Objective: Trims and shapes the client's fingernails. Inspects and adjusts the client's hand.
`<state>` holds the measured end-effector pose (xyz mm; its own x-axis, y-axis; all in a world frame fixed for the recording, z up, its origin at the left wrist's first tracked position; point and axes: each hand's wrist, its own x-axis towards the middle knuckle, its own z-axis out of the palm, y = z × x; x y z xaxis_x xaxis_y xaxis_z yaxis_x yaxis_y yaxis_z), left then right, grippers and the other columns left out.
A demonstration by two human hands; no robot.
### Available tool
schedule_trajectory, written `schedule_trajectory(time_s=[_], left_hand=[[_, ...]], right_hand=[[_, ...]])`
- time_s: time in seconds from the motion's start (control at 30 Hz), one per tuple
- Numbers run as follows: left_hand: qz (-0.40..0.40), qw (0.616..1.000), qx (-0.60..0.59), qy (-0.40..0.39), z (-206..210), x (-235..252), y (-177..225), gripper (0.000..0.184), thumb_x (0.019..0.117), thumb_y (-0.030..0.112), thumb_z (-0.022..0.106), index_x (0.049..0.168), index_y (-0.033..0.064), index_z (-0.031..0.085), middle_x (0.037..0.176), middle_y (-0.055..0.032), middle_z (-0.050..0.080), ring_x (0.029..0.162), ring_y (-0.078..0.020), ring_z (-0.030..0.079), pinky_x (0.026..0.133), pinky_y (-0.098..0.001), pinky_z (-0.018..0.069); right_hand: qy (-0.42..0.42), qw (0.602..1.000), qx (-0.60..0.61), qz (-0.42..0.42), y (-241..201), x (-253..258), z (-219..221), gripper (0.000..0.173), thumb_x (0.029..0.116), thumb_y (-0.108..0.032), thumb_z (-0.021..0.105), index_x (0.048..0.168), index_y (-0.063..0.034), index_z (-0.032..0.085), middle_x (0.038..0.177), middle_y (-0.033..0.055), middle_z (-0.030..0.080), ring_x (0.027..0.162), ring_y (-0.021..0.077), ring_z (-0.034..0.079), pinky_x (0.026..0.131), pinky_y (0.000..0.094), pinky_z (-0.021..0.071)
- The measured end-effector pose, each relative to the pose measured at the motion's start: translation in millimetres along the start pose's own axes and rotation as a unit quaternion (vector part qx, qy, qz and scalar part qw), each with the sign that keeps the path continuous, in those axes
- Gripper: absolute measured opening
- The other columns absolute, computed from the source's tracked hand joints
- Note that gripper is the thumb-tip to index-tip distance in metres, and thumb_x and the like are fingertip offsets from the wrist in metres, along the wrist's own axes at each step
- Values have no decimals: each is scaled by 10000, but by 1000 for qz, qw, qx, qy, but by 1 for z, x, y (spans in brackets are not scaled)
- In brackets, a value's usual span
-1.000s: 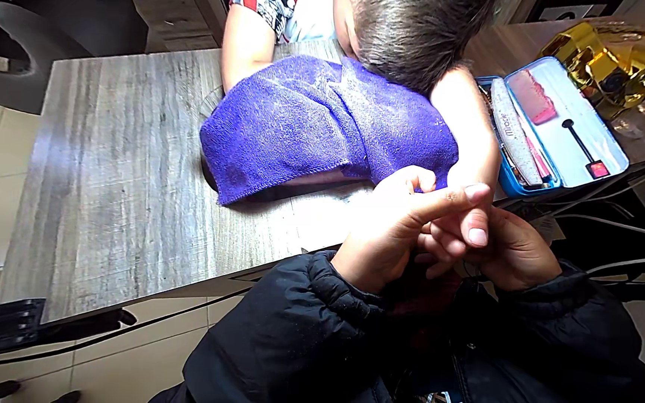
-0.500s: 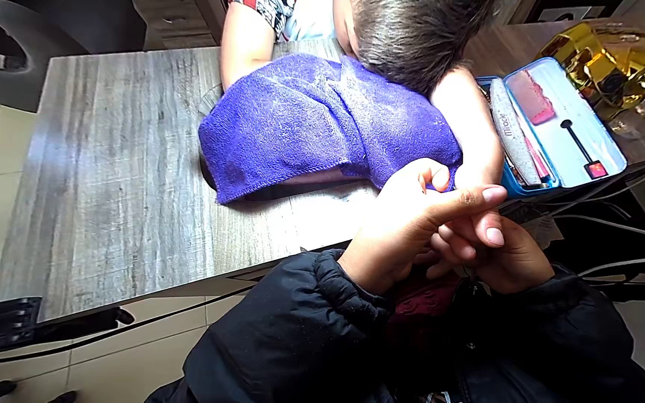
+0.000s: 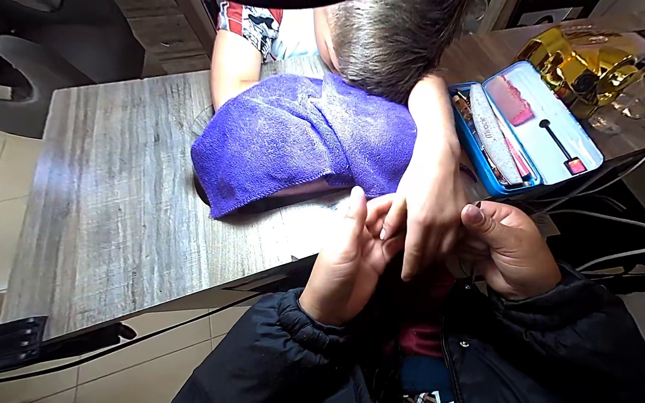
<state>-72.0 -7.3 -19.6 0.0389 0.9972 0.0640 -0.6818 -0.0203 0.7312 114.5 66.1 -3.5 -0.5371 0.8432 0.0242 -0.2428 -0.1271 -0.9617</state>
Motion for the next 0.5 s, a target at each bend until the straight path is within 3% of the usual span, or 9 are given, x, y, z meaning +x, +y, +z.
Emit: schedule_trajectory(time_s=[0.1, 0.2, 0.3, 0.4, 0.5], left_hand=[[-59, 992, -105, -36, 1, -13, -10, 660, 1013, 698, 312, 1271, 168, 610, 1206, -5, 677, 1131, -109, 651, 973, -296, 534], [-102, 977, -178, -51, -2, -20, -15, 741, 959, 727, 443, 1344, 118, 613, 1304, -98, 662, 1266, -248, 611, 1104, -456, 471], [-100, 976, -180, -71, -2, -23, -10, 695, 974, 678, 479, 1384, 128, 593, 1322, -123, 659, 1269, -273, 619, 1100, -451, 483], [-84, 976, -187, -74, 0, -21, -3, 550, 1047, 564, 434, 1369, 141, 576, 1236, -129, 683, 1175, -281, 671, 1048, -458, 527], [-95, 973, -202, -56, 2, -19, 1, 504, 1098, 474, 356, 1280, 86, 621, 1171, -168, 694, 1119, -319, 696, 1003, -495, 556]], right_hand=[[-19, 1000, -6, -9, -7, 7, 7, 284, 976, -179, 661, 693, -197, 646, 541, -120, 521, 456, -69, 409, 438, 102, 324], [-35, 998, -49, -18, -12, 15, 13, 292, 977, -111, 634, 694, -184, 625, 566, -108, 570, 483, -59, 482, 477, 107, 409], [-48, 991, -122, -34, -14, 21, 15, 236, 967, -108, 658, 739, -147, 609, 609, -70, 621, 533, -17, 583, 514, 147, 501], [-47, 979, -191, -48, -13, 25, 17, 212, 954, -179, 699, 761, -133, 625, 604, -58, 633, 523, 0, 597, 494, 168, 507], [-35, 964, -256, -61, -12, 27, 18, 275, 967, -248, 697, 730, -141, 609, 567, -62, 611, 481, 2, 563, 451, 180, 468]])
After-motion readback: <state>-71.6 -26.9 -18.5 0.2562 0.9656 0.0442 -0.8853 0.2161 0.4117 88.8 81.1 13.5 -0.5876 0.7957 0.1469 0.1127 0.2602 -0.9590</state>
